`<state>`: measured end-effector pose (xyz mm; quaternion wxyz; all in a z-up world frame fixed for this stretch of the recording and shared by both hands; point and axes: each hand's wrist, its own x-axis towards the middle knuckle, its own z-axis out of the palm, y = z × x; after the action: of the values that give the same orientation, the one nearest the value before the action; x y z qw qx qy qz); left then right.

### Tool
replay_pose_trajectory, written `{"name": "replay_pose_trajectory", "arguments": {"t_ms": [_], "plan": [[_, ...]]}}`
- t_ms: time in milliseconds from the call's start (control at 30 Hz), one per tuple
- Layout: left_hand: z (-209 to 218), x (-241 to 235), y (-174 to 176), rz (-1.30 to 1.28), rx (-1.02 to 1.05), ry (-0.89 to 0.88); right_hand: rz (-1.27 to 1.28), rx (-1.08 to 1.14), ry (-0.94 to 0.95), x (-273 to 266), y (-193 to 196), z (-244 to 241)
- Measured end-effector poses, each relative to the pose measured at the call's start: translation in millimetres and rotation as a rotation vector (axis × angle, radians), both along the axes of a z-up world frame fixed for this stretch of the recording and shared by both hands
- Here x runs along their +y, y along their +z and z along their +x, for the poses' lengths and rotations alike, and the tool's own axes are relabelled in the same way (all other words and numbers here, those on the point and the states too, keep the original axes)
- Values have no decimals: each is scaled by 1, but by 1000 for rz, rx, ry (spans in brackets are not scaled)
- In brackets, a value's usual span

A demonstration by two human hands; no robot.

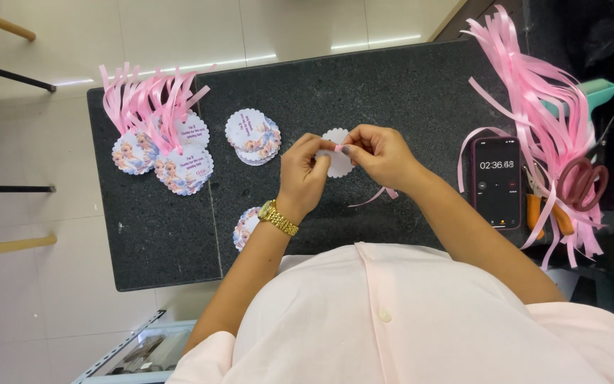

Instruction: Attaching pink ribbons to circular paper tags by threading them through pre-punched holes.

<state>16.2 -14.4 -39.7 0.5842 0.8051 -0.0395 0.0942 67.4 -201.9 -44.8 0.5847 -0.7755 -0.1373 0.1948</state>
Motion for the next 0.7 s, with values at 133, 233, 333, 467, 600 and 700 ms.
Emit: {"name": "replay_pose_trajectory", "arguments": {"t_ms": [133,233,333,467,600,700], "plan": [[2,0,4,34,-34,-6,-91,-81,37,-1,25,-6],[3,-2,0,31,-47,28,-155,-226,58,-3,21,-7],[5,-4,-5,-7,8,75,-295,-536,150,4,44,-14],[3,-2,-6,-33,56,64,-360,-714,125,5,31,-21],[-2,-1,1,-39,93,32,-350,-745,100,6,33,-22],[-8,-1,9,-72,95,-24,-269,-641,35,1,28,-19]]}}
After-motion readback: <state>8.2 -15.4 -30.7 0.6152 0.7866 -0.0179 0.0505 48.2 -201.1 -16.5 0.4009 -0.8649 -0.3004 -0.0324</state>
